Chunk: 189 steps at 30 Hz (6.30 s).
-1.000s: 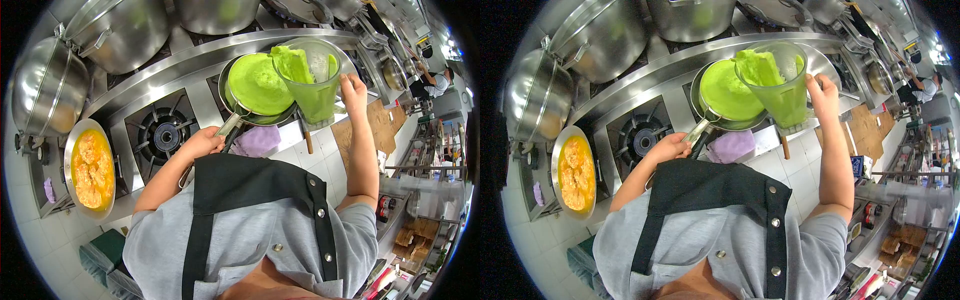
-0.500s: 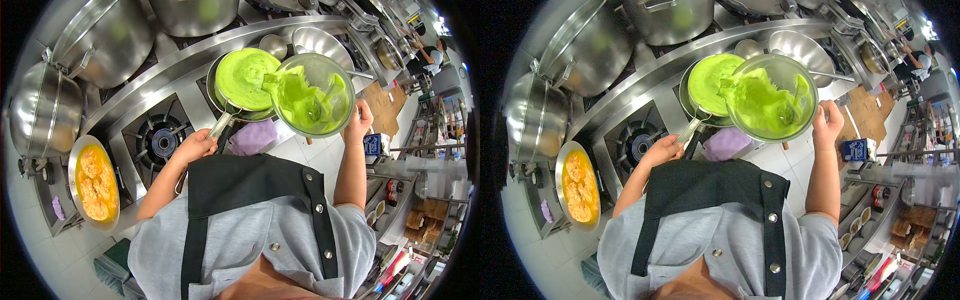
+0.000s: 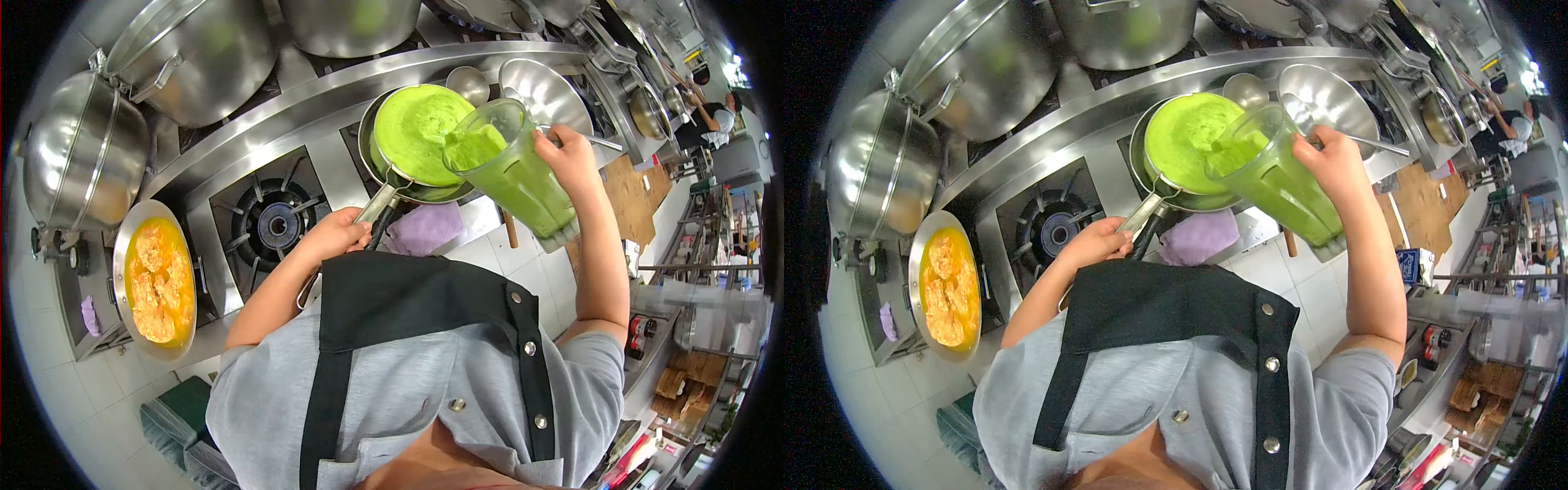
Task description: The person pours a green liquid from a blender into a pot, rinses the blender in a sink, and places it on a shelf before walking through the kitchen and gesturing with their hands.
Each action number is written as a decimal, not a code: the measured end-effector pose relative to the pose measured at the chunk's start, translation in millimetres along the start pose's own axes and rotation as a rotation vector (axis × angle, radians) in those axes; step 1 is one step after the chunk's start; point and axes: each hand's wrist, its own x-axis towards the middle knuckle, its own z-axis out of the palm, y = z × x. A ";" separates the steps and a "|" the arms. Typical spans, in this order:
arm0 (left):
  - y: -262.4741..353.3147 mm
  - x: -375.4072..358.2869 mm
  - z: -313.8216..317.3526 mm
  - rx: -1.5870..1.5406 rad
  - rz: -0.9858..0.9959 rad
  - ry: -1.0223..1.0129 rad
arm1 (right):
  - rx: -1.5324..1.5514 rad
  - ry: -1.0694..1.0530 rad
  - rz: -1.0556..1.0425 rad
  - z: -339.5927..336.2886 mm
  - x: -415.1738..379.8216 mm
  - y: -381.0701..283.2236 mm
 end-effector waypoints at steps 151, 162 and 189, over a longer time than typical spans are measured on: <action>-5.3 5.5 -3.5 -0.001 0.010 -0.033 | 1.031 0.907 0.243 89.3 -69.2 205.3; -11.5 4.1 0.7 -0.089 0.014 0.018 | 0.932 0.848 0.253 93.5 -72.7 211.1; -3.3 2.4 0.7 -0.026 0.038 -0.029 | 1.089 0.807 0.318 89.0 -75.3 200.4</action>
